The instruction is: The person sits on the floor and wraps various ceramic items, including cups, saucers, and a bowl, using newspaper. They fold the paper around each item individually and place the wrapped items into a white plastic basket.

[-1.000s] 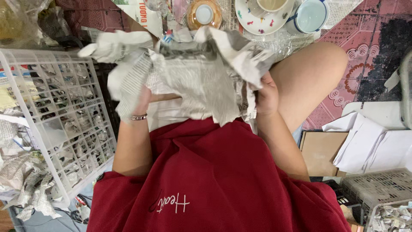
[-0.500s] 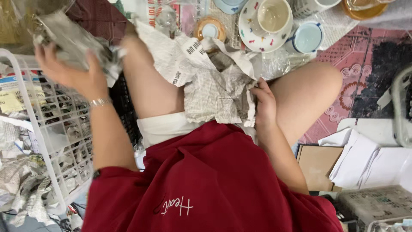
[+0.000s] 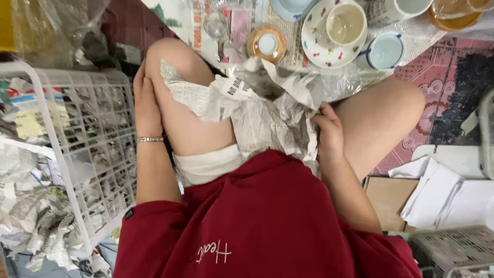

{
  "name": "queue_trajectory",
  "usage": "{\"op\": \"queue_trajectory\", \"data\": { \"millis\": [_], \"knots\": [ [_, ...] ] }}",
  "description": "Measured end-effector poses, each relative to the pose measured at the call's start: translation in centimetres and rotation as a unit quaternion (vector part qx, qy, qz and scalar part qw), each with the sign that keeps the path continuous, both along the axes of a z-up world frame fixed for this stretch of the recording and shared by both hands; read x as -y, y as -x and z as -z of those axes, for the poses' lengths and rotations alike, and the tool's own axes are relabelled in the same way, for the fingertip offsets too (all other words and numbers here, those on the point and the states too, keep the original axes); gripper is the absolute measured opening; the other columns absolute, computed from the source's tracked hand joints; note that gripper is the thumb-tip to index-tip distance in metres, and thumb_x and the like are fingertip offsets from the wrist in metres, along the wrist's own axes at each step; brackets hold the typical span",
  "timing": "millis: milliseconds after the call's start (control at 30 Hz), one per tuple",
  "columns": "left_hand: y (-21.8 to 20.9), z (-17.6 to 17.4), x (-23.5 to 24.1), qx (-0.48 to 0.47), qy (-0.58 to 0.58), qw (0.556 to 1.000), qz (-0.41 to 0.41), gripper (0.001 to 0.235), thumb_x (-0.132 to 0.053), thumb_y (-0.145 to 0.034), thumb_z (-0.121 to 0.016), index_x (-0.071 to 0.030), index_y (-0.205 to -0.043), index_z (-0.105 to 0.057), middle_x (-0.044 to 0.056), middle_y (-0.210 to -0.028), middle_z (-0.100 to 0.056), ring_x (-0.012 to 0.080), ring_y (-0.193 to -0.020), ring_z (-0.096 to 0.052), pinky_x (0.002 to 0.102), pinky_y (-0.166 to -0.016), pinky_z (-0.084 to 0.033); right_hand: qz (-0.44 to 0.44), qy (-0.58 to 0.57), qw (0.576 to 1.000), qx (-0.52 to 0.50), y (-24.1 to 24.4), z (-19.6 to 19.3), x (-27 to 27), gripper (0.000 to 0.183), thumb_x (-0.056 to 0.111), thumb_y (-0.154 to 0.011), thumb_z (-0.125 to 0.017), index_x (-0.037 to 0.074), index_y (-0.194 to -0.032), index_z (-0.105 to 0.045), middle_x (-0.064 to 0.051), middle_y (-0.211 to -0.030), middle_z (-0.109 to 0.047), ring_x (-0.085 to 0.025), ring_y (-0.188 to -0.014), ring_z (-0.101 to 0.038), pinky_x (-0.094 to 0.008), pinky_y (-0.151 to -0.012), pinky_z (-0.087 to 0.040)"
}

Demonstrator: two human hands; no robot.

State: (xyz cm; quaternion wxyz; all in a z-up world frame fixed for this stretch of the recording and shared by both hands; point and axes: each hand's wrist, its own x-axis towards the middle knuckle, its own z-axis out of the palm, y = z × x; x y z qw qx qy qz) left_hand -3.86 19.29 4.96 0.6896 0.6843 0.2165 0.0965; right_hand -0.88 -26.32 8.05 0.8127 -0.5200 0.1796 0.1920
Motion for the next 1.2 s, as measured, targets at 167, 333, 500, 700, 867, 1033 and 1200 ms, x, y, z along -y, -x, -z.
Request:
{"op": "queue_trajectory", "data": {
  "millis": [167, 333, 500, 700, 867, 1033, 1200],
  "knots": [
    [2.7, 3.7, 0.8, 0.020, 0.121, 0.992, -0.039, 0.052, -0.044, -0.112, -0.039, -0.004, -0.139, -0.059, 0.006, -0.136, -0.064, 0.0193, -0.126, -0.058, 0.034, -0.112, -0.046, 0.037, 0.004, 0.999, 0.026, 0.8, -3.0, -0.1, 0.044, -0.001, -0.091, -0.046, -0.001, -0.133, -0.059, -0.009, -0.122, -0.067, -0.019, -0.113, -0.063, -0.030, -0.102, -0.049],
    [6.6, 9.9, -0.9, -0.450, 0.091, 0.888, -0.034, 0.049, -0.045, -0.096, -0.054, -0.004, -0.120, -0.069, 0.007, -0.105, -0.066, 0.0223, -0.094, -0.059, 0.038, -0.077, -0.049, 0.013, 0.022, 1.000, 0.005, 1.3, -2.9, -0.4, 0.042, 0.001, -0.091, -0.046, -0.001, -0.131, -0.058, -0.010, -0.123, -0.068, -0.020, -0.115, -0.064, -0.032, -0.104, -0.050],
    [8.0, 13.2, -0.8, -0.427, -0.170, 0.878, 0.134, 0.046, -0.042, -0.098, -0.053, -0.009, -0.128, -0.064, 0.016, -0.130, -0.058, 0.0357, -0.117, -0.054, 0.046, -0.090, -0.045, -0.015, 0.055, 0.998, -0.002, 0.9, -1.6, 0.9, 0.038, 0.002, -0.094, -0.047, -0.003, -0.131, -0.057, -0.012, -0.122, -0.068, -0.022, -0.114, -0.064, -0.033, -0.102, -0.049],
    [5.8, 13.3, -1.5, -0.449, -0.119, 0.885, 0.036, 0.048, -0.044, -0.100, -0.057, -0.018, -0.140, -0.063, 0.014, -0.140, -0.063, 0.0345, -0.127, -0.059, 0.045, -0.107, -0.046, -0.092, 0.073, 0.992, -0.042, 0.8, -1.3, -0.1, 0.034, 0.003, -0.098, -0.048, -0.005, -0.129, -0.056, -0.014, -0.121, -0.067, -0.024, -0.112, -0.064, -0.035, -0.099, -0.049],
    [4.2, 15.9, -4.1, -0.402, 0.121, 0.900, -0.118, 0.056, -0.028, -0.093, -0.061, -0.013, -0.147, -0.054, 0.017, -0.136, -0.067, 0.0322, -0.120, -0.063, 0.039, -0.100, -0.050, -0.116, 0.091, 0.988, -0.049, -0.4, -1.6, 0.5, 0.030, 0.003, -0.101, -0.050, -0.007, -0.128, -0.056, -0.016, -0.119, -0.067, -0.025, -0.110, -0.065, -0.037, -0.097, -0.048],
    [2.8, 20.1, -5.7, -0.384, 0.193, 0.883, -0.191, 0.063, -0.021, -0.091, -0.061, -0.012, -0.153, -0.047, 0.017, -0.141, -0.062, 0.0317, -0.125, -0.058, 0.039, -0.101, -0.048, -0.106, 0.095, 0.988, -0.053, -0.7, -2.0, 1.7, 0.029, 0.003, -0.104, -0.050, -0.009, -0.130, -0.053, -0.017, -0.120, -0.066, -0.026, -0.110, -0.065, -0.038, -0.096, -0.048],
    [3.9, 22.0, -6.5, -0.456, 0.269, 0.817, -0.229, 0.063, -0.036, -0.098, -0.054, -0.019, -0.157, -0.040, 0.010, -0.156, -0.045, 0.0346, -0.141, -0.044, 0.049, -0.109, -0.041, -0.083, 0.133, 0.985, -0.073, -0.7, -2.5, -0.4, 0.047, 0.000, -0.102, -0.049, -0.004, -0.148, -0.053, -0.013, -0.132, -0.065, -0.023, -0.110, -0.061, -0.037, -0.096, -0.046]
  ]
}}
